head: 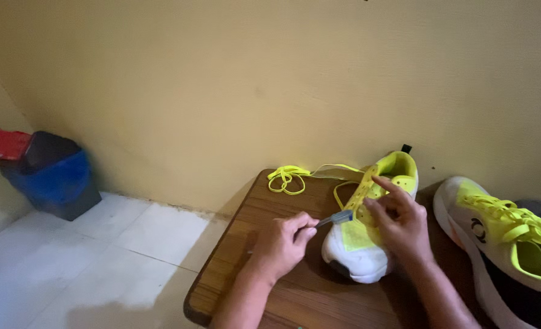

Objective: The person scrubs a yellow and white sneaker with a small brush, focusing on the sole, heel, and upper surfaces. The shoe is rotated and repositioned on a wooden table to access different areas while the other shoe remains nearby.

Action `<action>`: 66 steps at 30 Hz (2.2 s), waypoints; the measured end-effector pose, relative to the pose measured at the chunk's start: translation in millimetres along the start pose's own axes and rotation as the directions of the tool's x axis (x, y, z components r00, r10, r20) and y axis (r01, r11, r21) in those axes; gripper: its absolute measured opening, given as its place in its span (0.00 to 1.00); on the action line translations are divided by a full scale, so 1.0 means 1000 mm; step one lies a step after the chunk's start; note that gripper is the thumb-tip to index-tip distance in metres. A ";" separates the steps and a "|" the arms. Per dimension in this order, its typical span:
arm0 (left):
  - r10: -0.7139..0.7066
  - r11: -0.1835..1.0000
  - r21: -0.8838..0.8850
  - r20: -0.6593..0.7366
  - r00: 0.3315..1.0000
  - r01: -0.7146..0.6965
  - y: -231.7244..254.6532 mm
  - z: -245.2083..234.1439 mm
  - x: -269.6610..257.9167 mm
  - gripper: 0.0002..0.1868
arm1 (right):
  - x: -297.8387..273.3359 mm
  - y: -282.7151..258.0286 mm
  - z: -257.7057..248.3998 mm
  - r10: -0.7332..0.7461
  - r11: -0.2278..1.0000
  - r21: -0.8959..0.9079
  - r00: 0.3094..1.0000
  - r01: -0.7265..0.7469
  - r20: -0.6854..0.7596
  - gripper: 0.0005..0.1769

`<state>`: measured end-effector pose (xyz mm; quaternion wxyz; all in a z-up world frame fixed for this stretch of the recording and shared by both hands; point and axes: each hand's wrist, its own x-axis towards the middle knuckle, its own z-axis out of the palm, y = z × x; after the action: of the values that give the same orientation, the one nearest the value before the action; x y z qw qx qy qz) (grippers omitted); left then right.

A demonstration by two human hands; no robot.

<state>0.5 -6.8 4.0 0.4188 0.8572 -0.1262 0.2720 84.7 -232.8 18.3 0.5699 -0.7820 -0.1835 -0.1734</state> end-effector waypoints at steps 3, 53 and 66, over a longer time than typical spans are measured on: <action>-0.221 0.974 -0.022 0.123 0.967 0.226 0.000 0.002 -0.003 0.09 | -0.012 -0.005 0.006 -0.576 0.661 -0.665 0.803 0.347 -0.154 0.34; 0.029 0.910 -0.389 0.406 0.914 0.144 0.000 0.031 -0.006 0.07 | -0.024 0.021 -0.033 0.296 0.955 0.076 0.935 -0.286 -0.194 0.50; -0.110 0.985 -0.091 0.303 0.947 0.144 0.022 0.012 -0.021 0.09 | -0.055 0.012 -0.019 0.382 0.923 0.139 0.887 -0.358 -0.259 0.42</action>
<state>-22.3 -30.0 0.4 0.4589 0.8698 -0.1472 0.1053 41.6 -259.7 -12.5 0.6461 -0.7444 0.0443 -0.1625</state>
